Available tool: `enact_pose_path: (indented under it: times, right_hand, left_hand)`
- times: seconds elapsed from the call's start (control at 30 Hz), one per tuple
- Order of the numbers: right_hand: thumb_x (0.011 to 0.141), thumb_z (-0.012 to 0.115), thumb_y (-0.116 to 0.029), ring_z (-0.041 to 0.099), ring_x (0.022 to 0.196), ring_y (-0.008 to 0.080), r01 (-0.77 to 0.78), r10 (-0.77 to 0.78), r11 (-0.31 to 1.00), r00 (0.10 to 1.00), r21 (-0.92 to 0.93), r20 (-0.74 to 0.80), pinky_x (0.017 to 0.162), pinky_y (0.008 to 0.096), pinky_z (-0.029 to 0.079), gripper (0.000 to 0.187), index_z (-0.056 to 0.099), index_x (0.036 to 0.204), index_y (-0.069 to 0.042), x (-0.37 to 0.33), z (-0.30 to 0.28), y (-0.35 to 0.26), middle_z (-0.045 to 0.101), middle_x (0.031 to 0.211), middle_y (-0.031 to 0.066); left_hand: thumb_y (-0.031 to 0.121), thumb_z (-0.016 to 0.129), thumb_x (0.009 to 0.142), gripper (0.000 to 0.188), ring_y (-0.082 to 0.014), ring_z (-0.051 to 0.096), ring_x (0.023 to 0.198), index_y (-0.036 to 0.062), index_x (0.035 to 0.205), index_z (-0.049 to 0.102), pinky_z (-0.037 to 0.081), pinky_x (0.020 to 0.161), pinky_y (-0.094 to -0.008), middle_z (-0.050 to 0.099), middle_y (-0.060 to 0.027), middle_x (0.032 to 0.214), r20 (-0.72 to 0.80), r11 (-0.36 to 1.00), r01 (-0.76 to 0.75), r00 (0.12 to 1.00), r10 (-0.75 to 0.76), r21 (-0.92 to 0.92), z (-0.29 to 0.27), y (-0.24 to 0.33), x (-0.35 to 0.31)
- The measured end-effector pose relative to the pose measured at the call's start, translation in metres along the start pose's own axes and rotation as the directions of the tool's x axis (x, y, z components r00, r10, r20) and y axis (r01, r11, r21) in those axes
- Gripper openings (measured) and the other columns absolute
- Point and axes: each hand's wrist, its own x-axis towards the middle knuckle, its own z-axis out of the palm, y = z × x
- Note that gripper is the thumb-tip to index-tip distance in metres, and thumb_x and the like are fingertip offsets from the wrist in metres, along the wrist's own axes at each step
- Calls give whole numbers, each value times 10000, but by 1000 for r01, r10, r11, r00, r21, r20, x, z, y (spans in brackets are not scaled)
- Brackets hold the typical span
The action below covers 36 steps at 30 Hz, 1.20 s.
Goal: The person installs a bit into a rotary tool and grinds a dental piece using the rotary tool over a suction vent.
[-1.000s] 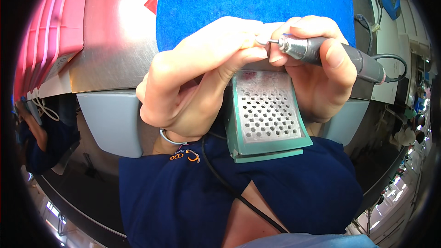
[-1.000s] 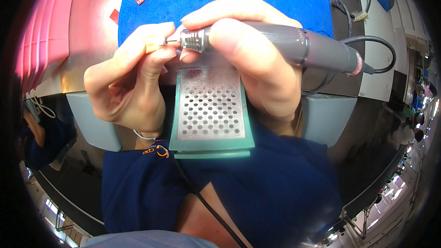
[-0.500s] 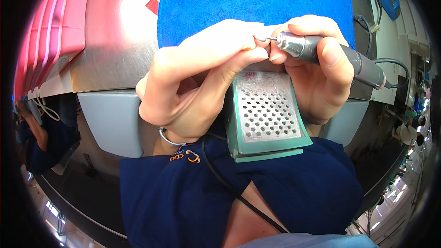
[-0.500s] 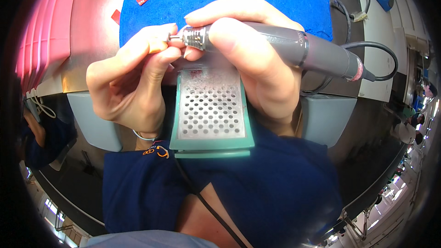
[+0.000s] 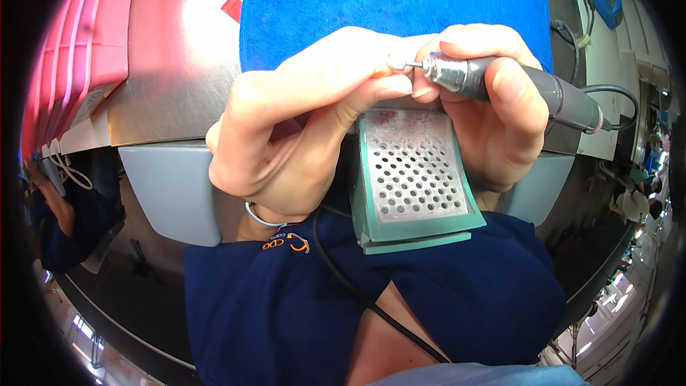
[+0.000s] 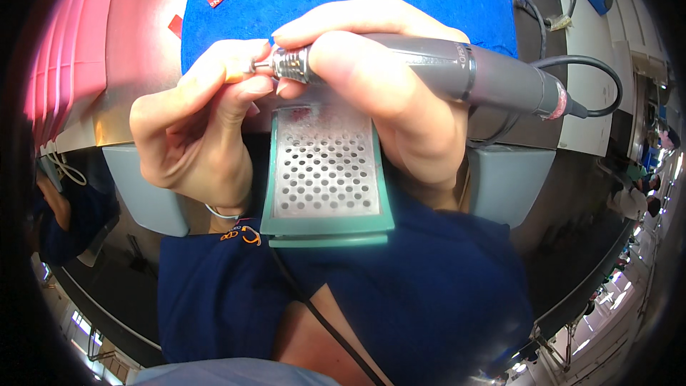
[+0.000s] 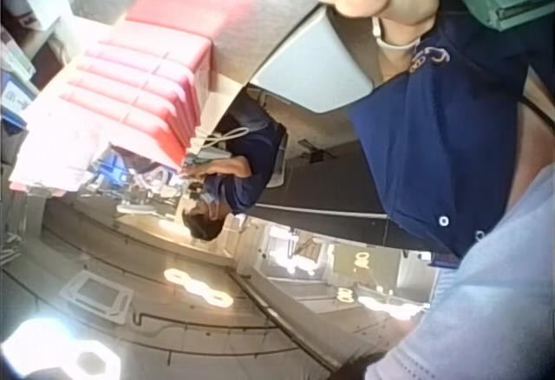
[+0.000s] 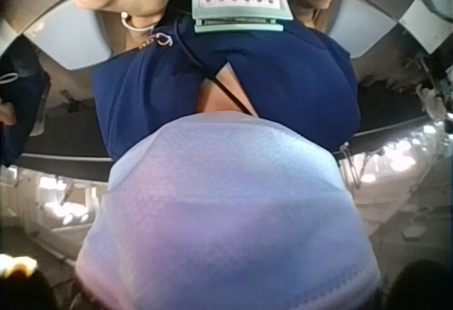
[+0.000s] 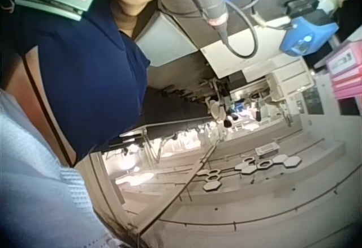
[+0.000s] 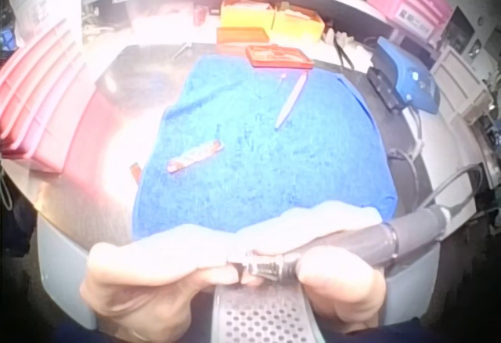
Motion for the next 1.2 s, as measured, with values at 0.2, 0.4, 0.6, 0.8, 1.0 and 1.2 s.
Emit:
enact_pose_path:
  times: [0.2, 0.4, 0.6, 0.8, 1.0, 1.2]
  right_hand:
    - [939, 458, -258, 580, 834, 257, 12, -14, 998, 999, 58, 40, 801, 372, 460, 387, 546, 1099, 83, -1, -2, 3, 599, 871, 210]
    - [947, 444, -284, 586, 855, 268, -4, 4, 996, 1000, 85, 6, 832, 385, 464, 412, 537, 1108, 85, 0, 1, -1, 596, 875, 211]
    - [949, 444, -297, 587, 876, 278, -13, 16, 995, 999, 99, -34, 864, 405, 462, 426, 526, 1127, 82, -1, 1, 0, 595, 875, 208]
    - [951, 445, -279, 586, 876, 277, -25, 26, 998, 999, 59, -26, 854, 395, 460, 405, 526, 1124, 78, -1, 0, -1, 601, 879, 207]
    - [950, 446, -258, 584, 874, 270, -11, 11, 1000, 1000, -11, -2, 836, 387, 458, 385, 528, 1120, 78, -1, -1, -1, 607, 884, 212]
    - [944, 445, -247, 583, 871, 280, -8, 8, 1000, 1000, 10, 2, 833, 393, 459, 383, 529, 1120, 82, -1, -1, 0, 607, 882, 216]
  left_hand:
    - [-146, 649, 790, 255, -251, 679, 744, -59, 956, 477, 584, 686, -330, 651, -291, 860, 50, 998, 53, 997, -51, -26, -2, 7, 2]
    - [-118, 655, 805, 273, -228, 680, 767, -55, 1011, 488, 575, 728, -303, 658, -276, 906, 84, 994, 86, 992, -91, 72, -4, 11, 7]
    - [-119, 659, 801, 318, -224, 683, 807, -55, 1055, 478, 575, 742, -302, 659, -269, 929, 27, 983, 153, 987, -156, 100, 1, 12, 4]
    - [-142, 641, 800, 268, -238, 680, 807, -55, 1010, 499, 578, 720, -301, 656, -274, 918, 7, 991, 135, 991, -135, -16, 1, 8, 2]
    - [-152, 632, 800, 252, -218, 669, 774, -41, 992, 511, 560, 650, -272, 656, -253, 871, -16, 988, 144, 989, -146, -61, -1, 6, -3]
    - [-141, 636, 805, 256, -207, 664, 754, -38, 1003, 510, 540, 622, -250, 660, -244, 865, 6, 992, 123, 992, -123, 35, -2, 7, -3]
